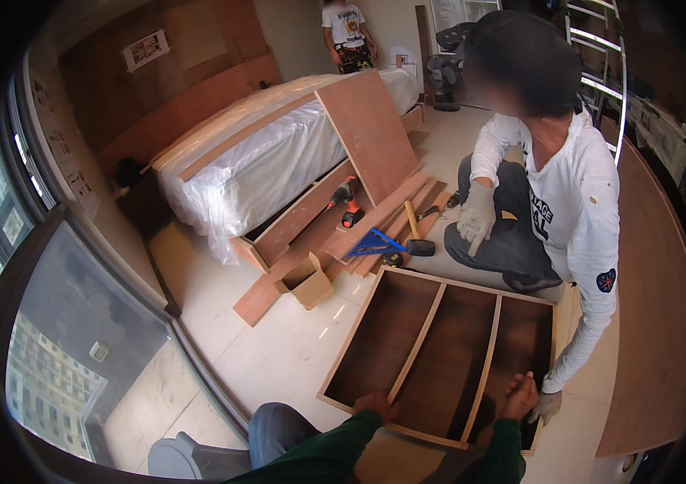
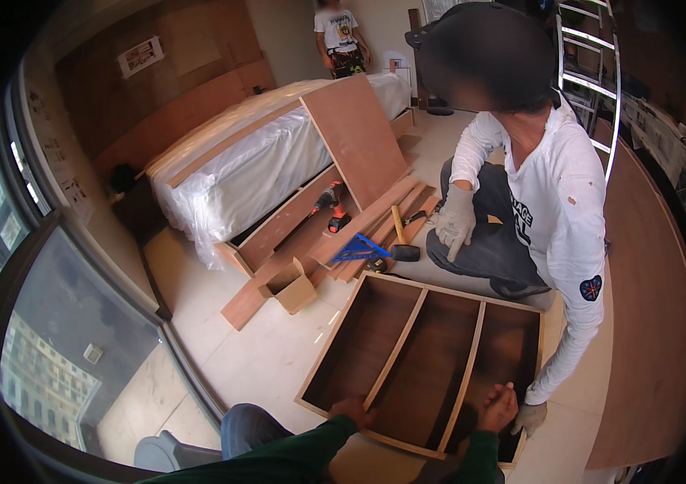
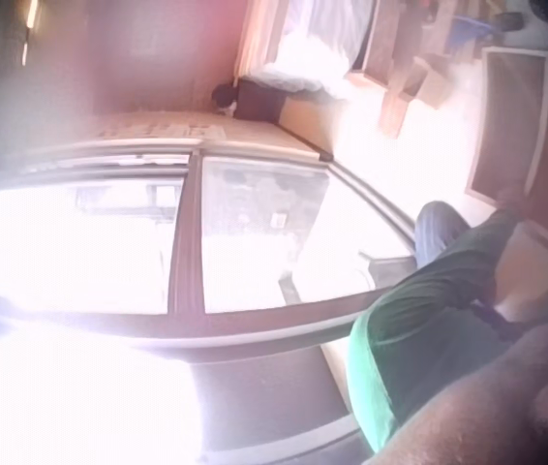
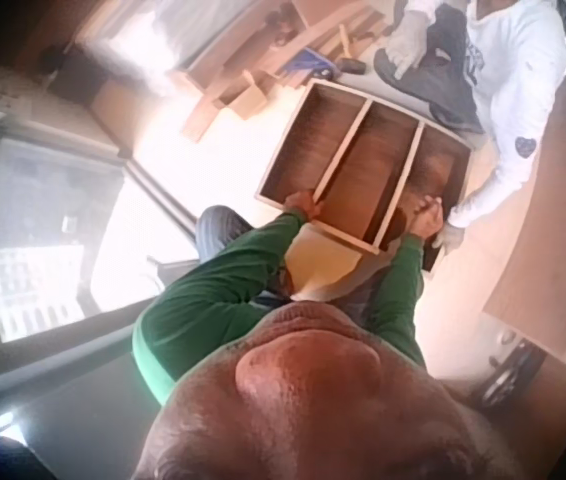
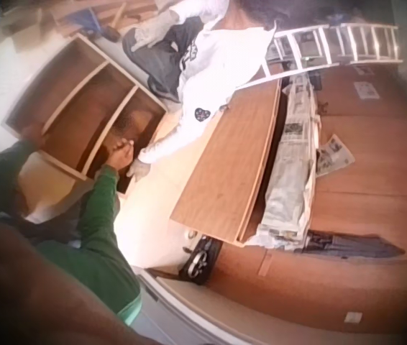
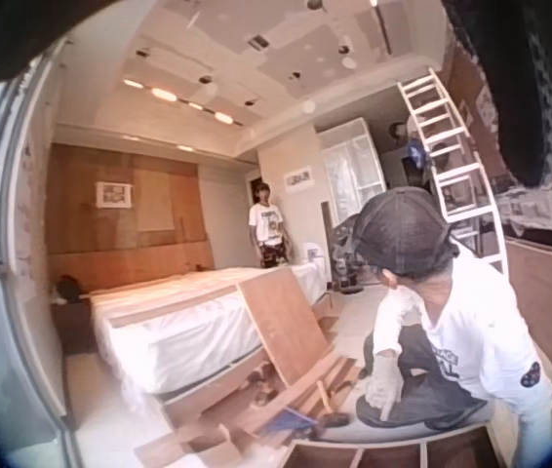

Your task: The person sits on the floor and assembles a wooden cabinet frame with another person. They fit wooden dividers into the frame, use a rubber mallet to secure the joints, and measure the interior compartments with a tape measure.

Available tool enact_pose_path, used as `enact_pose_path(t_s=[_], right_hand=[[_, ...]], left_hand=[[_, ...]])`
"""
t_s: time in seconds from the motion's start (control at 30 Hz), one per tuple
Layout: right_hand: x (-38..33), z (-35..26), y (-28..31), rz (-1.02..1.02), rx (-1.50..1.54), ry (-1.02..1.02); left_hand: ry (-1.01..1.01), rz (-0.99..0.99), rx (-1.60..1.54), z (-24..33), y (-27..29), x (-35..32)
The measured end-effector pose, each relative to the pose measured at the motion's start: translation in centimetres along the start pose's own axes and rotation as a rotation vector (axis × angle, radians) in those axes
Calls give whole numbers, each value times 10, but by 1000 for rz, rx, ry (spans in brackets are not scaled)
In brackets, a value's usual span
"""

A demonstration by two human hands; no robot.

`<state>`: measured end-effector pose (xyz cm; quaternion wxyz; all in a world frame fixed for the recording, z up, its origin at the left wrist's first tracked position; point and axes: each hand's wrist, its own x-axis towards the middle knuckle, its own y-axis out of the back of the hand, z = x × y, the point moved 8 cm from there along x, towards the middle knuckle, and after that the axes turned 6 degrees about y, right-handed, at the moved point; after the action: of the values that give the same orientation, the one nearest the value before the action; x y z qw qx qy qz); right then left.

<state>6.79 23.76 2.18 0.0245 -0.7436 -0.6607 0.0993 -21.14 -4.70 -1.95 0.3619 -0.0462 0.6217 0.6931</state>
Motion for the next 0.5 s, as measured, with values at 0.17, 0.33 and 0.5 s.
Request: enact_pose_path(t_s=[0.17,0.33,0.5], right_hand=[[0,-2,3,-9,-6,18],[0,-5,1,-9,-1,27],[-2,-7,-1,-2,3,16]], left_hand=[[23,-26,5,3,7,-6],[6,-23,31,3,7,-4],[-3,-35,36,3,11,-4]])
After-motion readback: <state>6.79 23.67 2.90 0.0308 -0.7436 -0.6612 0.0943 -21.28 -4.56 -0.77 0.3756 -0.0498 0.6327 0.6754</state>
